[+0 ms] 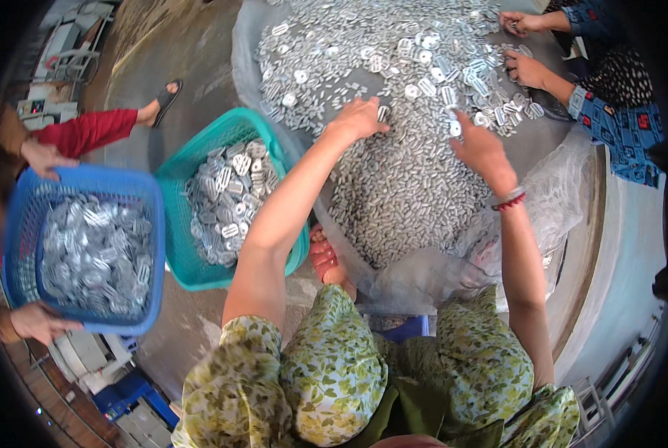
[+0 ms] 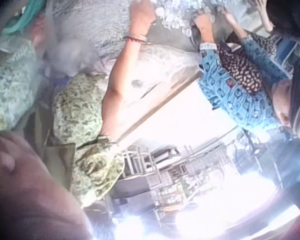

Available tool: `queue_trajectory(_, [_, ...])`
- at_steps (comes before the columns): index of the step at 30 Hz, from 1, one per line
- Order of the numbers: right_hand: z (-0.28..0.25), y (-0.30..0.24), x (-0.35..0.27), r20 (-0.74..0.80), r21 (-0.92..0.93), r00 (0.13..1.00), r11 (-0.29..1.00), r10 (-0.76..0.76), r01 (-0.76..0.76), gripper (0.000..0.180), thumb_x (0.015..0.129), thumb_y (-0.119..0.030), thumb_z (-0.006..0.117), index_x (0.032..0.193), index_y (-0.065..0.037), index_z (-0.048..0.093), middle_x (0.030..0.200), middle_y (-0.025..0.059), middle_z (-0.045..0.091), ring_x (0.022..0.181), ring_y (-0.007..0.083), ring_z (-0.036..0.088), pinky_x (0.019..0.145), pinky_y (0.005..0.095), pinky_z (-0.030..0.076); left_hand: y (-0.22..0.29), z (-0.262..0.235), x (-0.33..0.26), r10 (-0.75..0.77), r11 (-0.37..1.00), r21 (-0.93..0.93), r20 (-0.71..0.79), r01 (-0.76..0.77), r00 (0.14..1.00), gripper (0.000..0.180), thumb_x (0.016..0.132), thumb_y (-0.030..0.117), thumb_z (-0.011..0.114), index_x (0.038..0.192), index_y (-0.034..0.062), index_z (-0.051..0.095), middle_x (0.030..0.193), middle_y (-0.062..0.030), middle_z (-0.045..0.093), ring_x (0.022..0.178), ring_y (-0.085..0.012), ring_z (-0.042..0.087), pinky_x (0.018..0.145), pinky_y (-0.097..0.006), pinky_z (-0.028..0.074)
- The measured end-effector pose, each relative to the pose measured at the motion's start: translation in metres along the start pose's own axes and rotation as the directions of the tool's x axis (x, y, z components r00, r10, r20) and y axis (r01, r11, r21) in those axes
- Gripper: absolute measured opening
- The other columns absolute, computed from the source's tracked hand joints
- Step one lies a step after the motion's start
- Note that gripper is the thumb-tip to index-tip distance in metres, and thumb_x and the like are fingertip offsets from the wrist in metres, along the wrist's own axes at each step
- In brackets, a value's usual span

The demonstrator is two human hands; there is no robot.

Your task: The person sits on the floor and sorts small white plastic parts from a large pile on a plastic sheet into a green basket. They repeatedly pick up handfuls, separate items by hand, and place them into the basket while other workers do the same nearby.

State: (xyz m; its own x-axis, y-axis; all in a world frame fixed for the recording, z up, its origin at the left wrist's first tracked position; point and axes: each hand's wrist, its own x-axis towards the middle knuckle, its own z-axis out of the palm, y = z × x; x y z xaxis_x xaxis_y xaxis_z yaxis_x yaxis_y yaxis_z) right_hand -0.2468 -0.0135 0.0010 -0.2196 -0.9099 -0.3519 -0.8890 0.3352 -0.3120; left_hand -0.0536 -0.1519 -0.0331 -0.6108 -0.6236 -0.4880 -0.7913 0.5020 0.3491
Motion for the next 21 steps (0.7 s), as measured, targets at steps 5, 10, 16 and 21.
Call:
queue_trajectory(5, [0.045, 0.015, 0.023, 0.042, -0.170, 0.999, 0.985, 0.007, 0.000, 0.046, 0.077, -0.017, 0.054, 0.121, -0.012, 0.043, 0.079, 0.0153, 0.062, 0.077, 0.0329, 0.062, 0.064, 0.0437, 0.049, 0.033, 0.042, 0.028, 0.068, 0.995, -0.069, 0.017, -0.066, 0.998, 0.049, 0.074, 0.020, 0.065, 0.112, -0.0020, 0.044, 0.096, -0.0240, 0.058, 0.096, -0.0391, 0.054, 0.082, -0.042, 0.043])
queue_trajectory(10, [0.072, 0.014, 0.028, 0.010, -0.087, 0.891, 0.887, -0.455, 0.454, 0.022, 0.079, -0.013, 0.052, 0.099, -0.017, 0.059, 0.072, 0.0091, 0.060, 0.072, 0.0282, 0.061, 0.061, 0.0385, 0.050, 0.018, 0.032, 0.018, 0.048, 0.914, -0.405, 0.075, -0.014, 0.996, 0.045, 0.074, 0.008, 0.064, 0.114, 0.0000, 0.044, 0.087, -0.0195, 0.061, 0.082, -0.0232, 0.062, 0.064, -0.034, 0.050])
queue_trajectory(16, [0.076, 0.004, 0.030, -0.055, -0.016, 0.916, 0.918, -0.397, 0.396, 0.014, 0.074, -0.010, 0.055, 0.085, -0.012, 0.063, 0.085, 0.0087, 0.056, 0.087, 0.0246, 0.057, 0.073, 0.0376, 0.047, -0.002, 0.017, 0.008, 0.080, 0.596, -0.801, -0.004, -0.051, 0.997, 0.032, 0.079, -0.002, 0.057, 0.111, -0.0026, 0.052, 0.091, -0.0140, 0.062, 0.076, -0.0164, 0.061, 0.062, -0.026, 0.051])
queue_trajectory(21, [0.088, -0.003, 0.017, -0.172, -0.243, 0.867, 0.873, -0.468, 0.423, 0.013, 0.074, -0.011, 0.052, 0.085, -0.008, 0.058, 0.099, 0.0090, 0.048, 0.099, 0.0235, 0.046, 0.080, 0.0420, 0.042, 0.008, 0.016, 0.003, 0.188, 0.440, -0.894, -0.001, -0.085, 0.982, 0.019, 0.082, 0.001, 0.054, 0.101, -0.0009, 0.055, 0.099, -0.0106, 0.058, 0.078, -0.0151, 0.058, 0.065, -0.026, 0.051])
